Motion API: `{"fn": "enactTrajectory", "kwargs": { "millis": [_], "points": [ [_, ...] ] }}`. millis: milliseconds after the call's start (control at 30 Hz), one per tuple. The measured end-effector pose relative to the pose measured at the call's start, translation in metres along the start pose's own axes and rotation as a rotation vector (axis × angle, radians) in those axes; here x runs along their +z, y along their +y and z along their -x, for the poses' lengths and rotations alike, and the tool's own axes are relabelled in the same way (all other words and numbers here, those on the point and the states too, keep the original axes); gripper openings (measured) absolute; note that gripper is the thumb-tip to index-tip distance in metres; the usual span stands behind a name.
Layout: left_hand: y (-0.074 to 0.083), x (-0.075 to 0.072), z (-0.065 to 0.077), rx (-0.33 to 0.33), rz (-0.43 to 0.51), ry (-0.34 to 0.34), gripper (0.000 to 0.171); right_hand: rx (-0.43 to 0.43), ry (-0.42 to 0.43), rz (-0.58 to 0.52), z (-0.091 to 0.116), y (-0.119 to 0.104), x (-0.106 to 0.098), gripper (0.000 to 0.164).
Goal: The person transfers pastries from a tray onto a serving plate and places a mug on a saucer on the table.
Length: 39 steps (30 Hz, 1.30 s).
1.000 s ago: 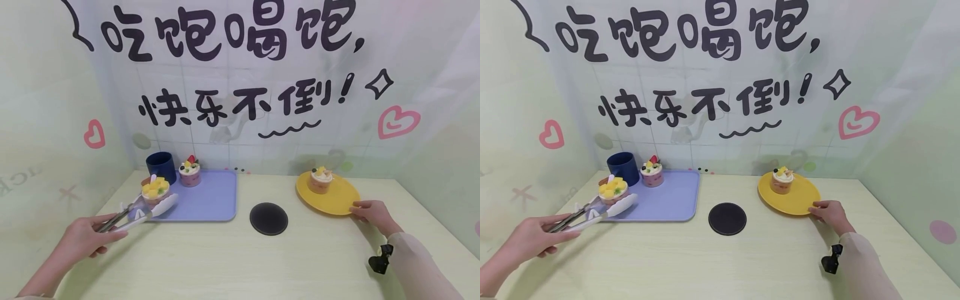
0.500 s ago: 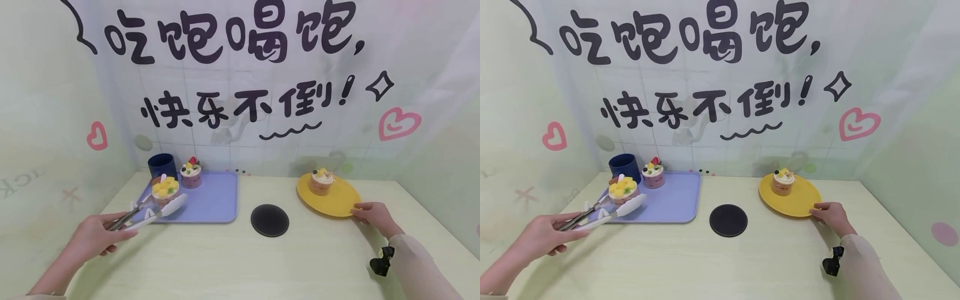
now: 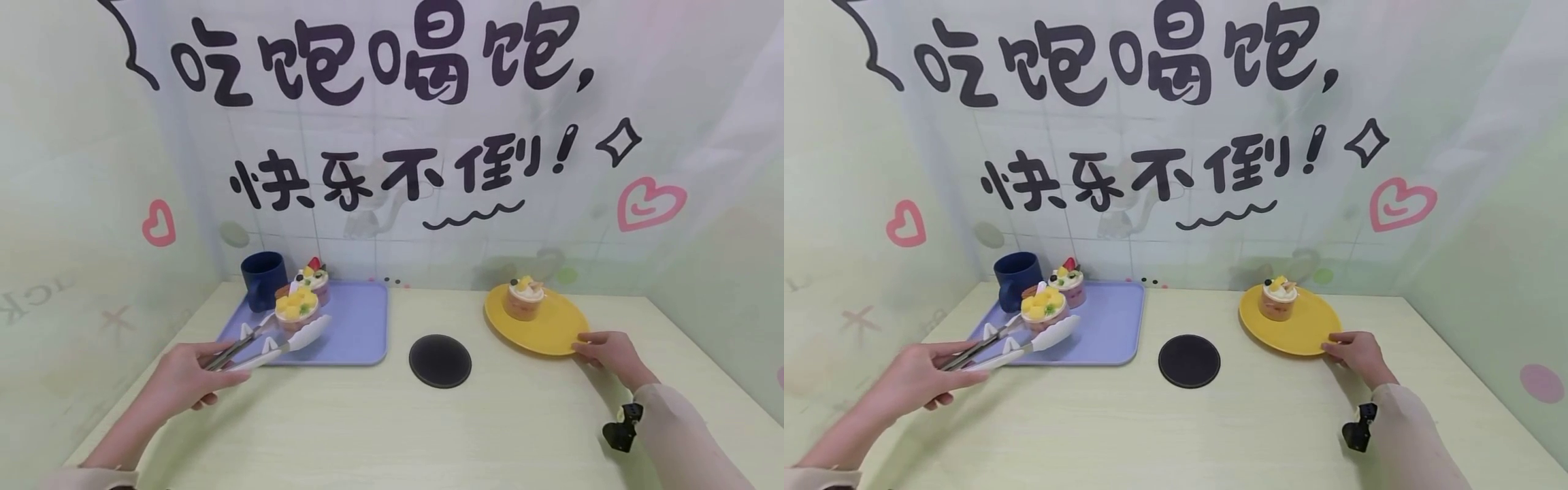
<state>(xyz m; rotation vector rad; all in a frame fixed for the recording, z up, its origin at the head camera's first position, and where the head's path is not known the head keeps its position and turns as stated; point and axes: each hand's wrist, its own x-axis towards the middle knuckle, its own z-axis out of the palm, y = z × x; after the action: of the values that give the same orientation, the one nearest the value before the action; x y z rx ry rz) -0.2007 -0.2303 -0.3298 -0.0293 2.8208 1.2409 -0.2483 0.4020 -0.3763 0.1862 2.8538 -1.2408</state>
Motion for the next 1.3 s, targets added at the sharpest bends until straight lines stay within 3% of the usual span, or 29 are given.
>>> {"fn": "enactTrajectory", "kwargs": {
  "millis": [633,1300],
  "points": [
    [0.022,0.028,-0.011,0.041,0.038,0.016,0.085,0.024,-0.005,0.02,-0.001,0.002,-0.002,0.056],
    [0.04,0.056,-0.02,0.113,0.085,-0.02,0.073,0.013,0.003,-0.005,0.0,-0.001,-0.001,0.055]
  ]
}}
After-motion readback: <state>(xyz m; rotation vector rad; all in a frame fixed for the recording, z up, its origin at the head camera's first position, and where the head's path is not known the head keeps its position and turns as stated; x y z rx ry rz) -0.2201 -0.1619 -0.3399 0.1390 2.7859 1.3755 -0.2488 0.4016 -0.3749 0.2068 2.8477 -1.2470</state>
